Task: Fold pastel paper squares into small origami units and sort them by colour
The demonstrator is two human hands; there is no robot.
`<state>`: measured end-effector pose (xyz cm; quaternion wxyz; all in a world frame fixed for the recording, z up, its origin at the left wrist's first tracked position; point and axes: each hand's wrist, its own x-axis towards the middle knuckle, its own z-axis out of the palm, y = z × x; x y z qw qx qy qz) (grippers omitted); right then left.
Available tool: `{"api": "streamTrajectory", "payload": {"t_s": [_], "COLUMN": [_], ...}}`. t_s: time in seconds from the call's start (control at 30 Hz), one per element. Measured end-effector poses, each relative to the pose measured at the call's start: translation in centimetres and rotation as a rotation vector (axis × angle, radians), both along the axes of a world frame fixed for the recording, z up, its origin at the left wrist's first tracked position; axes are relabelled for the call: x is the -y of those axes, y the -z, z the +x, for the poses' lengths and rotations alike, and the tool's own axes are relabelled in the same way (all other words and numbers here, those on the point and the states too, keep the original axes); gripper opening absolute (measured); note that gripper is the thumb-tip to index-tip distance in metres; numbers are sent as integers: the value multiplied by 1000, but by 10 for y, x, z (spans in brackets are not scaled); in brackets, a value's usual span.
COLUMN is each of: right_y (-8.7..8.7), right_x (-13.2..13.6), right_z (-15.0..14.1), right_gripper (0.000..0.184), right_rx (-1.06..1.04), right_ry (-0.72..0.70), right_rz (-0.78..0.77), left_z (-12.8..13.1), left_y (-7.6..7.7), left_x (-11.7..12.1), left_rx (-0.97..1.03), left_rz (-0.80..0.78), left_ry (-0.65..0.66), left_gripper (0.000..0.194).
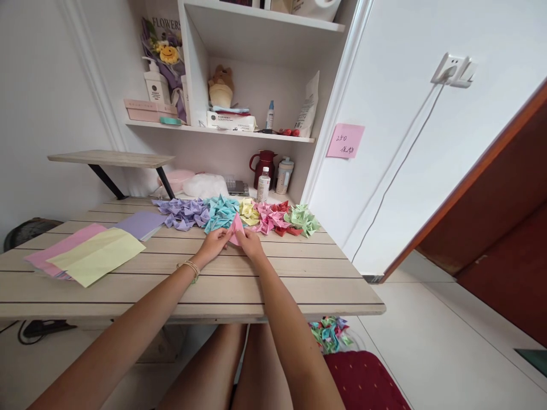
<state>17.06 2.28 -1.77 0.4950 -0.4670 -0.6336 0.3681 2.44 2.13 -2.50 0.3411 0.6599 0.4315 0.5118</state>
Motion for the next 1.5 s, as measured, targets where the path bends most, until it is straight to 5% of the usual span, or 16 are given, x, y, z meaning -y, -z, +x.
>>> {"api": "streamTrajectory", "payload": {"t_s": [0.27,0.53,1.17,1.5], "right_y": [-5,-6,-10,-9], "right_x": [3,6,14,12], "right_z": [1,-2,1,2], "right_gripper": [50,36,27,29], "right_rx": [-128,-602,-610,-598], "right_ry": [71,-290,-393,-423], "right_rz": [-124,-313,-362,-383], "left_z": [3,4,-1,-2], "left_y": [2,-10,-9,-7], "left_x": [2,5,1,-1], "left_rx": [-10,280,525,497], "left_rz": [-41,-162,-200,-185], "left_ry": [103,47,-36,-38], "left_gripper": [35,33,26,25]}}
